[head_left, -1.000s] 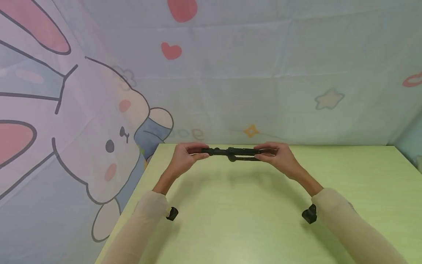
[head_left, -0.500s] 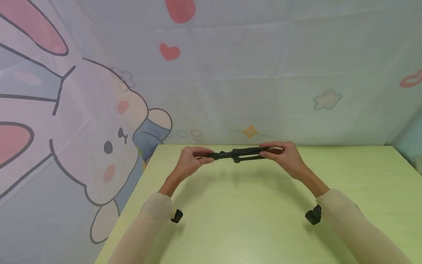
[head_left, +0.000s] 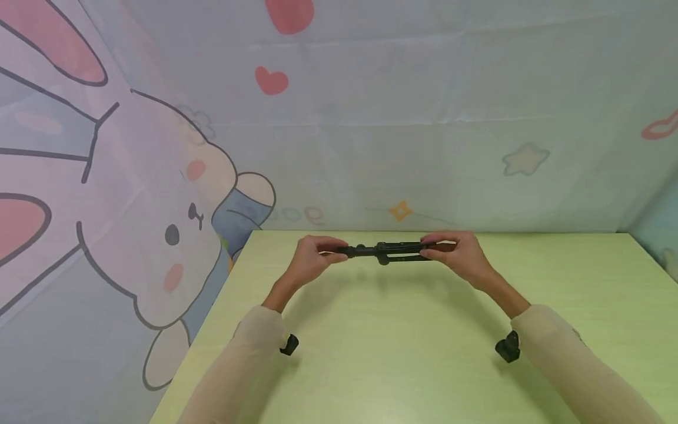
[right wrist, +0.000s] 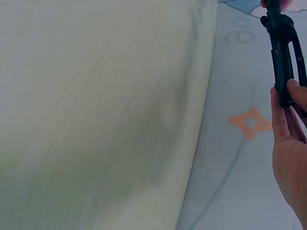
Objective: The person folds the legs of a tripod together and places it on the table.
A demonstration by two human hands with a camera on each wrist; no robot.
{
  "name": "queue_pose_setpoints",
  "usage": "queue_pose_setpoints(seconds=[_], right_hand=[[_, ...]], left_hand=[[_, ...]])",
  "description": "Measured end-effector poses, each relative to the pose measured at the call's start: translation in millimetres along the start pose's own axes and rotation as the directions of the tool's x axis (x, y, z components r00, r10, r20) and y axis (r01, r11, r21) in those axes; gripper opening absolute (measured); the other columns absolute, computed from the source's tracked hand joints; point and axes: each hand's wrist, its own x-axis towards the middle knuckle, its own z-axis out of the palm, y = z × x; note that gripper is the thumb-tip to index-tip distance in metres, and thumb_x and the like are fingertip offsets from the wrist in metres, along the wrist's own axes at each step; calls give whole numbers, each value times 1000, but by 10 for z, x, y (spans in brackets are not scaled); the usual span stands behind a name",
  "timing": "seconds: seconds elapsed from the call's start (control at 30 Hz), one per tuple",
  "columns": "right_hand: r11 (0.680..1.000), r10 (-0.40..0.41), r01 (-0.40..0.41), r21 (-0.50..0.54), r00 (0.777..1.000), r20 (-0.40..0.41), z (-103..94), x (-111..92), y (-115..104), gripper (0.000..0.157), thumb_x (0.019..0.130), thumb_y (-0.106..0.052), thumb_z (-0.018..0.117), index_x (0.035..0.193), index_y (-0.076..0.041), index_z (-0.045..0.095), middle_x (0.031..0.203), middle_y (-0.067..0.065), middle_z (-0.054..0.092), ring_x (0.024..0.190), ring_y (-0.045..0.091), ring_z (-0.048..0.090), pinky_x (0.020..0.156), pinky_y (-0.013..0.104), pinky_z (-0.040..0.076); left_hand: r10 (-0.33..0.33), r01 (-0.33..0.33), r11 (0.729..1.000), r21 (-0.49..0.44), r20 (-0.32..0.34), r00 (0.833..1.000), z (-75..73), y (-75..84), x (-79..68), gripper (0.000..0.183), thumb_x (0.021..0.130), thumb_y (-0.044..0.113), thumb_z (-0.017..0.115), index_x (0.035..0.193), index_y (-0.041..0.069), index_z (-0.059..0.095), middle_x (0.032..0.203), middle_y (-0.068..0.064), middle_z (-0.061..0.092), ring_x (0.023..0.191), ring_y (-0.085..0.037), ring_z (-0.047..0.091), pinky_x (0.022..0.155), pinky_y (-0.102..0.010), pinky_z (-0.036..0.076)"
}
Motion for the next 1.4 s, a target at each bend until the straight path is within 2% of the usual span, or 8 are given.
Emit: queue_pose_setpoints(seconds=[0.23, 0.37, 0.6, 0.87, 1.23, 1.4], right_hand=[[998, 28, -28, -51, 1000, 12, 19, -22, 158, 28, 90, -7, 82, 116, 4, 76, 123, 24, 69, 96, 16, 76, 84, 26, 60], [995, 37, -35, -98, 999, 24, 50, -56, 243, 26, 89, -7, 83, 113, 3, 77, 123, 23, 70, 96, 20, 77, 81, 28, 61], [983, 38, -30, -179, 998, 41, 97, -106, 410, 18, 88, -2, 82, 105, 3, 77, 118, 22, 70, 94, 25, 77, 77, 31, 63], [975, -6, 20, -223, 998, 64, 148, -155, 505, 14, 87, 3, 82, 99, 5, 76, 113, 24, 71, 93, 32, 77, 73, 29, 63], [960, -24, 46, -276, 996, 82, 186, -178, 519, 13, 85, 6, 82, 96, 5, 75, 109, 25, 72, 90, 34, 77, 69, 29, 63], [946, -27, 56, -319, 995, 96, 171, -178, 512, 14, 86, 4, 82, 98, 4, 75, 106, 22, 73, 89, 33, 77, 68, 31, 62]], left_hand=[[-42, 39, 995, 94, 35, 998, 83, -93, -32, 25, 91, 5, 81, 115, 4, 79, 110, -10, 77, 102, -23, 74, 87, -34, 61], [-54, 46, 988, 148, 54, 997, 146, -202, -62, 26, 91, 7, 81, 116, 5, 79, 109, -10, 77, 101, -22, 74, 85, -34, 61], [-36, 17, 978, 210, 84, 996, 252, -385, -60, 23, 91, 8, 81, 115, 6, 79, 109, -8, 77, 100, -21, 75, 84, -34, 61], [-81, 59, 970, 237, 88, 993, 311, -413, -103, 25, 92, 6, 81, 117, 4, 79, 114, -10, 76, 104, -25, 74, 85, -36, 61], [-85, 50, 962, 269, 120, 989, 354, -455, -98, 24, 91, 4, 80, 115, 4, 79, 113, -11, 76, 103, -24, 74, 84, -32, 61], [-79, 40, 959, 281, 127, 989, 362, -452, -92, 25, 92, 4, 80, 117, 4, 78, 114, -11, 75, 104, -24, 73, 85, -30, 60]])
